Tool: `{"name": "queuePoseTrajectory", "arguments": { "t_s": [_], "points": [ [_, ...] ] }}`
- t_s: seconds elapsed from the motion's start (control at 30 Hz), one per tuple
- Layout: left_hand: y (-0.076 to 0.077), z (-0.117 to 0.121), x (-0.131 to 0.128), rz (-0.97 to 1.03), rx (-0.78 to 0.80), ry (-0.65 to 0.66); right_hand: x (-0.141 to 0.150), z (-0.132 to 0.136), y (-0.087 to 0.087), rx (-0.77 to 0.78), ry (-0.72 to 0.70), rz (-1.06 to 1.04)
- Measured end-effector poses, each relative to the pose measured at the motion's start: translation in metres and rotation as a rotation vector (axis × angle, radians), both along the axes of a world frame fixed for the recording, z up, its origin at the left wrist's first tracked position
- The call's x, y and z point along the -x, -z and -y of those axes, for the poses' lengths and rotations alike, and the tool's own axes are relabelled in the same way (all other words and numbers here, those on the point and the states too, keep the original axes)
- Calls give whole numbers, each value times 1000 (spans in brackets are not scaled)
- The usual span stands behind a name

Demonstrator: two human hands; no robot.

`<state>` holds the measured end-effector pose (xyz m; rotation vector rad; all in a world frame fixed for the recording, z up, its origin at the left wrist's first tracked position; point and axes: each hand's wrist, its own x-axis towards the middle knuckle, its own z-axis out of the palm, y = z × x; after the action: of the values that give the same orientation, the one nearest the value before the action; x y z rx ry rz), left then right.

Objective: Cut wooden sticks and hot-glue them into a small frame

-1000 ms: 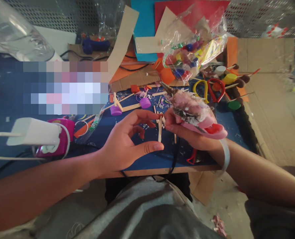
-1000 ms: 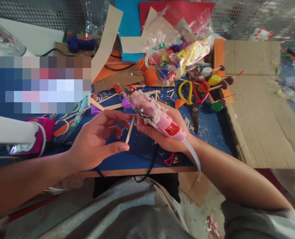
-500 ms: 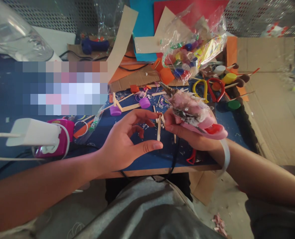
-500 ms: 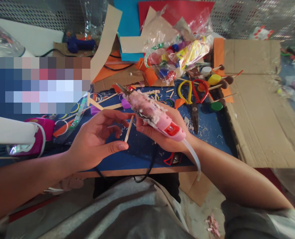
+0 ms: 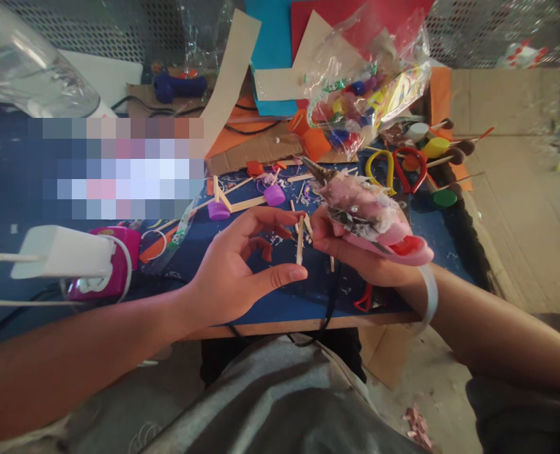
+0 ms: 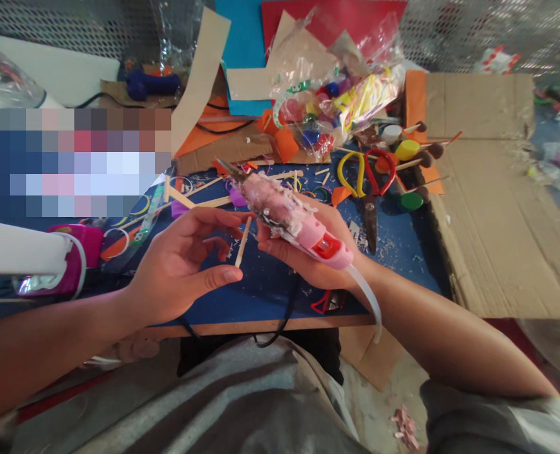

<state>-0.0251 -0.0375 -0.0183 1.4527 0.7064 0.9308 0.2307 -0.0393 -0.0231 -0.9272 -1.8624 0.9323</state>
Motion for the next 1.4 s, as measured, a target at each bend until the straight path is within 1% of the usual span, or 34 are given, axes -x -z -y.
{"name": "queuePoseTrajectory", "arguments": {
  "t_s": [0.3,0.47,0.63,0.87,1.0,1.07,1.17,1.3,1.4],
  "points": [
    [1,0,-1,-4,-16,-23,3,1,-5,-2,23,0],
    [1,0,-1,-6,-14,-20,1,2,-1,85,30,-32],
    [1,-1,-1,-8,-18,-30,1,3,-2,23,26,-15],
    [2,-1,-2,-12,-25,-37,1,1,-5,95,16,-50],
    [3,-2,-1,-13,-30,-56,2,1,-4,1,1,-22],
    [3,-2,-1,-14,-38,-65,2,2,-4,-19,10,-8],
    [4,-2,-2,-15,-45,-76,3,2,-5,-17,24,-12],
    [3,-2,-2,-24,-45,-85,3,2,-7,-18,7,-36],
    [1,-2,-2,-40,-24,-92,3,3,-7,48,21,-56]
  ]
}}
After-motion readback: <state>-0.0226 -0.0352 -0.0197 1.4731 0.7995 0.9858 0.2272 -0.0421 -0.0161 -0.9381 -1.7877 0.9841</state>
